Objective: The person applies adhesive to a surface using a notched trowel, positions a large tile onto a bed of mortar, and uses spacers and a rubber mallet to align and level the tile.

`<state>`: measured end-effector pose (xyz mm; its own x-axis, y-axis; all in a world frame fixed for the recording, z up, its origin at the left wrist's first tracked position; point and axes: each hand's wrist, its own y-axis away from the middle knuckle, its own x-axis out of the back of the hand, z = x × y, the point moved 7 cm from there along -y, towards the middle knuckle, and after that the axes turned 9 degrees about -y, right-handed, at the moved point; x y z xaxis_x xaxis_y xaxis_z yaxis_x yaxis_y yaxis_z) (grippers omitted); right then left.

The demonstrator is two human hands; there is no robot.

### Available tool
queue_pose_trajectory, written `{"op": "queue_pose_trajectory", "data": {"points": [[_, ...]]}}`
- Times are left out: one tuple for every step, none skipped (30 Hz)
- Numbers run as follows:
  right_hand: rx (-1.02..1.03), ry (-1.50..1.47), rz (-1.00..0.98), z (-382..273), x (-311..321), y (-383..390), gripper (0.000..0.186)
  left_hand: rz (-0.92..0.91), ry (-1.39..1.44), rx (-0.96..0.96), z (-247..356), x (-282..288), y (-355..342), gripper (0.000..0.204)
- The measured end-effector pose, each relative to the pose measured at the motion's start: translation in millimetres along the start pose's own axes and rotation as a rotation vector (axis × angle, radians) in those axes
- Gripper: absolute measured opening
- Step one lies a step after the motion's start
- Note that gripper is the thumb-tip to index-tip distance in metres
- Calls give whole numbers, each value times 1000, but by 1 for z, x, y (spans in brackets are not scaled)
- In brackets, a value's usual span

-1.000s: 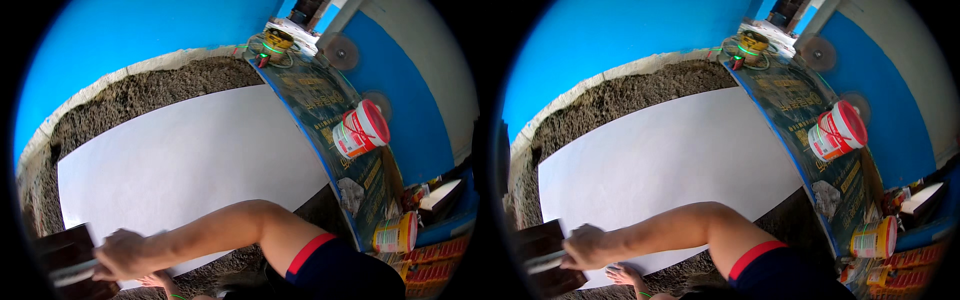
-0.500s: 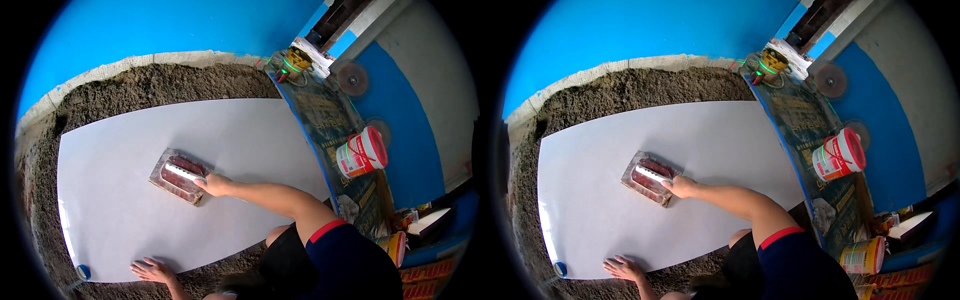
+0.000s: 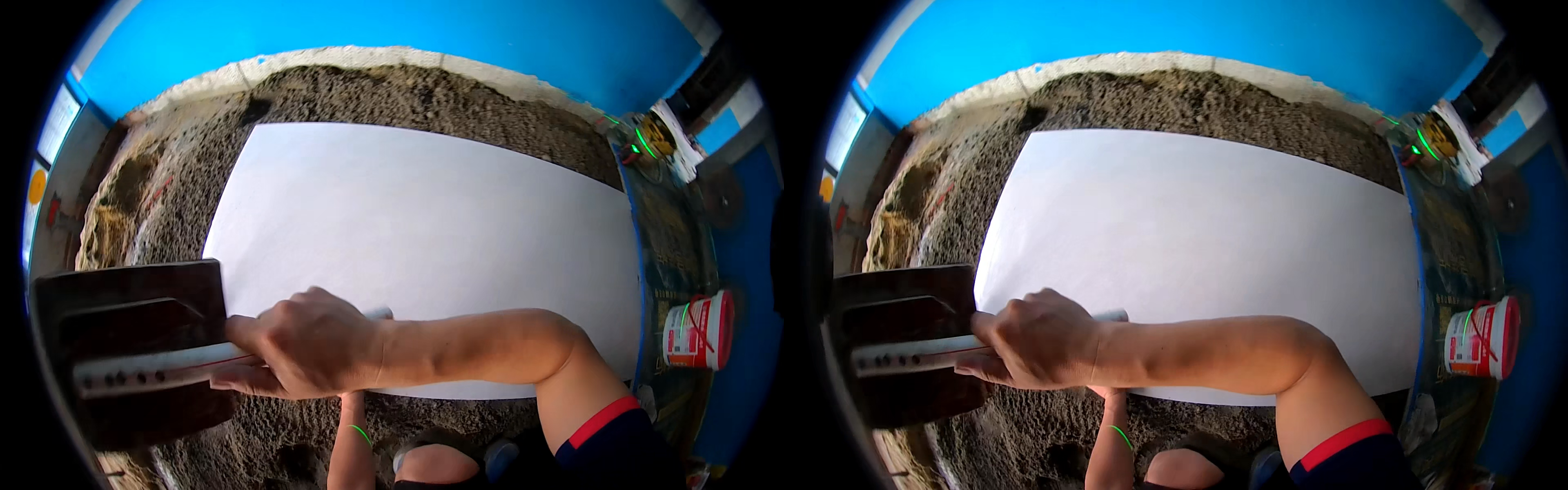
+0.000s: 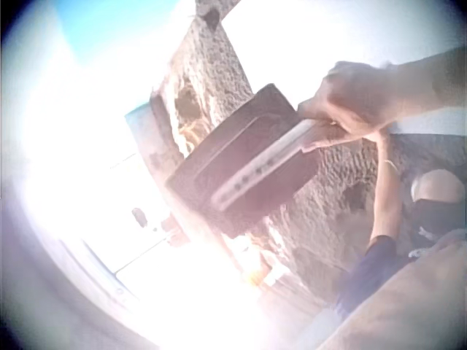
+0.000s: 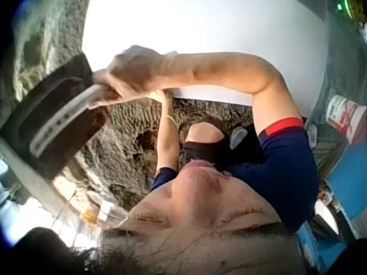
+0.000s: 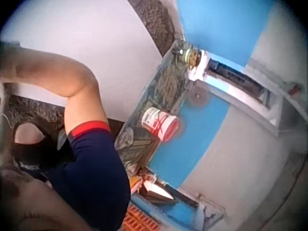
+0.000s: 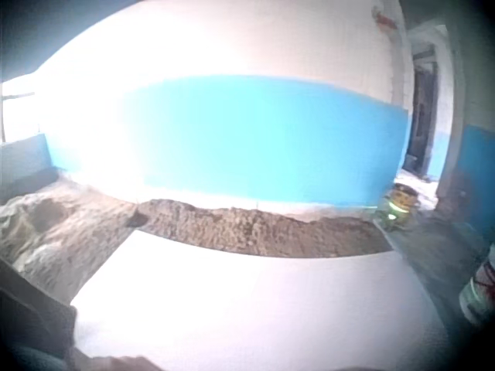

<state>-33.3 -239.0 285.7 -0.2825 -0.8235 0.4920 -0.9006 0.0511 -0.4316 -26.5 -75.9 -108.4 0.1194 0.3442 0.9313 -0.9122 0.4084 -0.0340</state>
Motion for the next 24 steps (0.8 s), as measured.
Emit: {"op": "queue_pose_trajectory", "data": {"points": [[8,-2,3,6,-5,1,47,-70,29,22,14,10,4,67],[2,-27,31,22,-9,12,43,31,-80,-1,9,6,6,65],[-39,-75,94,56,-18,28,36,158,-209,-11,-2,15,0,64],[-204,-41,12,110,-22,61,36,143,-47,131,24,25,4,60],[-614,200,-198,169,-24,94,51,134,-52,126,28,29,3,59],[-897,185,-289,223,-19,128,63,131,-49,123,33,28,1,58],[-1042,274,-222,282,-2,165,73,115,-45,118,47,20,4,57],[-897,310,146,316,23,181,79,104,-51,105,54,16,-2,55],[-1012,300,99,324,29,182,80,57,-60,132,41,26,7,56],[-1126,298,46,335,39,178,82,60,-65,152,33,23,9,57],[-1185,240,9,325,30,168,84,65,-87,167,13,29,5,58],[-1223,193,-28,324,35,156,86,89,-101,186,12,36,-7,59],[-1186,212,37,324,36,155,86,40,-112,189,12,43,-8,61],[-1156,222,93,324,38,169,86,31,-114,157,17,42,-8,61],[-1005,336,197,341,51,194,85,78,-28,131,26,31,-10,61],[-1143,183,154,339,43,212,80,45,-6,159,30,28,-9,60],[-1170,110,162,324,35,224,75,21,-32,148,34,25,-9,60],[-1194,38,184,306,26,233,71,37,-56,133,32,25,-9,60],[-1227,-3,158,294,18,245,70,52,-61,145,29,27,-8,60],[-1257,-37,144,282,10,256,69,71,-58,146,26,30,-7,60],[-1277,-103,131,269,-1,268,64,80,-60,150,23,32,-5,60],[-1296,-159,124,256,-6,280,60,91,-52,150,23,34,-4,60],[-1317,-216,122,246,-10,286,56,100,-44,145,24,35,-3,60],[-1345,-235,114,239,-7,288,56,104,-45,147,27,34,-3,60]]}}
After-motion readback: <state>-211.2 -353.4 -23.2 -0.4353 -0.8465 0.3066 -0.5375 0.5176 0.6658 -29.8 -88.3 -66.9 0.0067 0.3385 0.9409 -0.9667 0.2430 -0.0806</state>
